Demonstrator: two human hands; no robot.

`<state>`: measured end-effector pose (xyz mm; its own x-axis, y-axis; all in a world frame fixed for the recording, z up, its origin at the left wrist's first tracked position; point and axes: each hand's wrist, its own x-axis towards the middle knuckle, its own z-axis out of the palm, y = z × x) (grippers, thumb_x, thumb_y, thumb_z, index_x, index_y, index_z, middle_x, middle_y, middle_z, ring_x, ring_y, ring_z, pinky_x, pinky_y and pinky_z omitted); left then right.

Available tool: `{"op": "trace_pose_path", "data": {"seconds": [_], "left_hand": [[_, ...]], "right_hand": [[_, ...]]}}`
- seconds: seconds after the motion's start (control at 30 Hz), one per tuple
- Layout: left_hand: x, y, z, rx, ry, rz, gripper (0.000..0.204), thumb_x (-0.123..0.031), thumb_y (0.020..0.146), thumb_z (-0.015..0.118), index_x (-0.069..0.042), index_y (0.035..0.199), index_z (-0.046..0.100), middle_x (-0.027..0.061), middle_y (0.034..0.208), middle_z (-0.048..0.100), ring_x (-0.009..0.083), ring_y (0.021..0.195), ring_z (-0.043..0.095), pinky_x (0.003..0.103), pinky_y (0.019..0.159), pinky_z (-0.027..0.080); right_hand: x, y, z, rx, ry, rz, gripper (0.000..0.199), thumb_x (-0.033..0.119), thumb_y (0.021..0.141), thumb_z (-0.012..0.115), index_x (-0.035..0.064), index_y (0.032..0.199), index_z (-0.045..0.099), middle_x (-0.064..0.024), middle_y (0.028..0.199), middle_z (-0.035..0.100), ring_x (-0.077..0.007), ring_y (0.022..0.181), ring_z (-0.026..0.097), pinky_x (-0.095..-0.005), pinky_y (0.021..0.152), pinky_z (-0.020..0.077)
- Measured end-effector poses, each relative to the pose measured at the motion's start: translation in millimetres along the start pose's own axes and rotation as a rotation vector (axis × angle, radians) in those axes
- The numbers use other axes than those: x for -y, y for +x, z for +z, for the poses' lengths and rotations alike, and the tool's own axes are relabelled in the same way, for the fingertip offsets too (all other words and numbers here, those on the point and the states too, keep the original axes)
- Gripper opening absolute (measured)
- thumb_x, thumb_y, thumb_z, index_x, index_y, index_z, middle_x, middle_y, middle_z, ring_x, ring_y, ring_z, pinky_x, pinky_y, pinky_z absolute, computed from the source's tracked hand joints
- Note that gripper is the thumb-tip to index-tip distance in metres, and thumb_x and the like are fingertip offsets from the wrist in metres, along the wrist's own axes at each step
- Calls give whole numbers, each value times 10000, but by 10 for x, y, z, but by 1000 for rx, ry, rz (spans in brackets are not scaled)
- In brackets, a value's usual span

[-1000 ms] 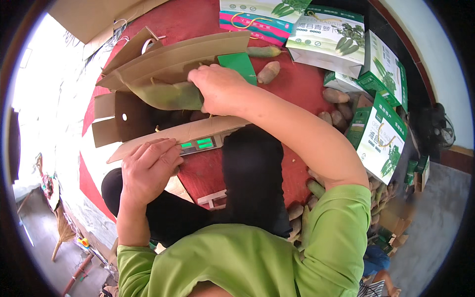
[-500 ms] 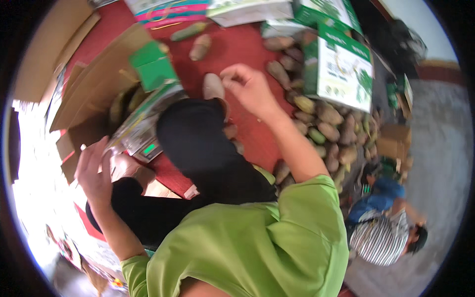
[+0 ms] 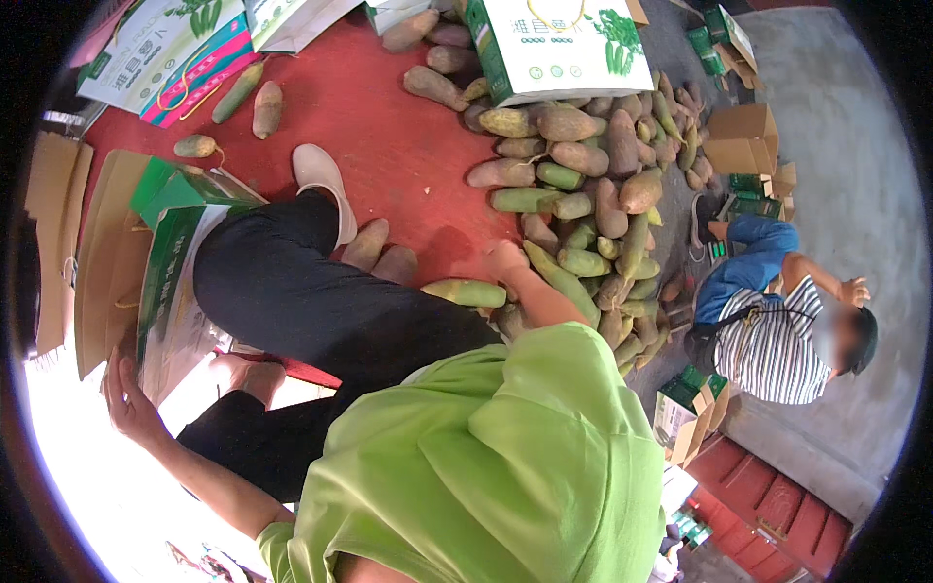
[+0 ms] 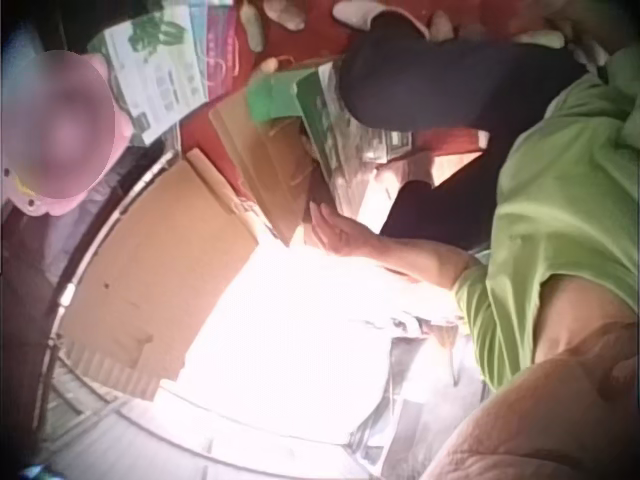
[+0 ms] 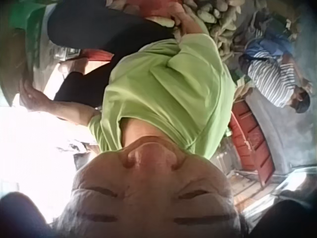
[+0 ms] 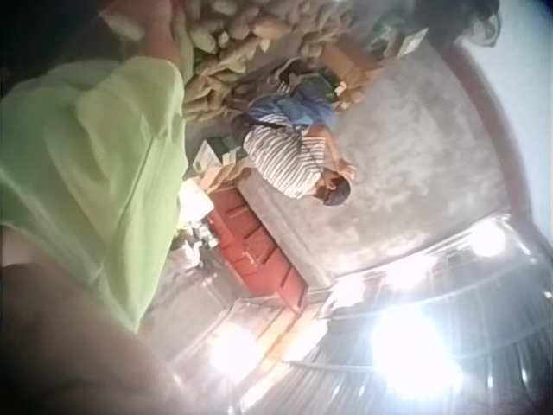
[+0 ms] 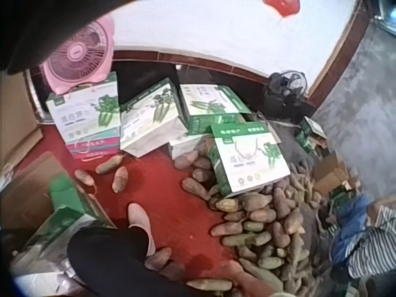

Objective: Sorting and packing gourds into boxes and weighing them on a scale.

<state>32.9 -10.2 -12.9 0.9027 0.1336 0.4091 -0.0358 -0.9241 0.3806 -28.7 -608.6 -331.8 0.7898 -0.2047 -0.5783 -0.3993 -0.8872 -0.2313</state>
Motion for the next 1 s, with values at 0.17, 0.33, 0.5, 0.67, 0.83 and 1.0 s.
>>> {"op": "trace_pose_path", "data": {"seconds": [0.17, 0.33, 0.5, 0.67, 0.83, 1.0], "left_hand": [[104, -30, -3, -5, 49, -108, 215, -92, 942, 544, 3, 1101, 653, 84, 939, 639, 162, 823, 638, 262, 697, 565], [259, -43, 6, -10, 52, -71, 223, -102, 950, 529, 12, 1098, 650, 95, 954, 639, 164, 833, 634, 260, 708, 569], [309, -72, 23, -15, 70, -74, 229, -110, 953, 525, 5, 1110, 647, 98, 963, 641, 167, 846, 631, 269, 729, 559], [294, -128, -14, -46, 42, -88, 245, -127, 964, 513, -2, 1130, 643, 91, 948, 648, 164, 840, 632, 271, 732, 535], [177, -95, 80, -66, 53, -93, 247, -128, 967, 510, 10, 1123, 644, 99, 923, 649, 163, 825, 631, 273, 719, 526], [226, -136, 68, -41, 95, -55, 240, -107, 971, 501, 22, 1115, 643, 100, 904, 646, 161, 799, 624, 265, 704, 509]], "right_hand": [[-6, -418, -696, -160, -250, 114, 330, 126, 761, 610, 159, 1089, 626, -99, 1124, 608, -294, 1085, 557, -420, 876, 480], [-209, -523, -1093, -220, -355, 277, 450, 111, 737, 647, 194, 1170, 554, -52, 1204, 520, -262, 1158, 476, -428, 901, 451], [-674, -604, -1399, -624, -248, 718, 667, 264, 681, 755, 210, 1269, 445, -56, 1273, 469, -279, 1167, 465, -463, 891, 462], [-937, -776, -1644, -749, 41, 1099, 777, 286, 665, 762, 153, 1336, 392, -117, 1301, 465, -296, 1189, 472, -452, 954, 446], [-2301, -633, -1190, -757, 230, 987, 719, 212, 662, 782, -9, 1258, 447, -170, 1109, 587, -299, 971, 608, -399, 841, 499], [-2255, -470, -1063, -812, 754, 929, 460, 99, 687, 811, -14, 1057, 564, -132, 963, 630, -251, 794, 621, -384, 632, 505]]}}
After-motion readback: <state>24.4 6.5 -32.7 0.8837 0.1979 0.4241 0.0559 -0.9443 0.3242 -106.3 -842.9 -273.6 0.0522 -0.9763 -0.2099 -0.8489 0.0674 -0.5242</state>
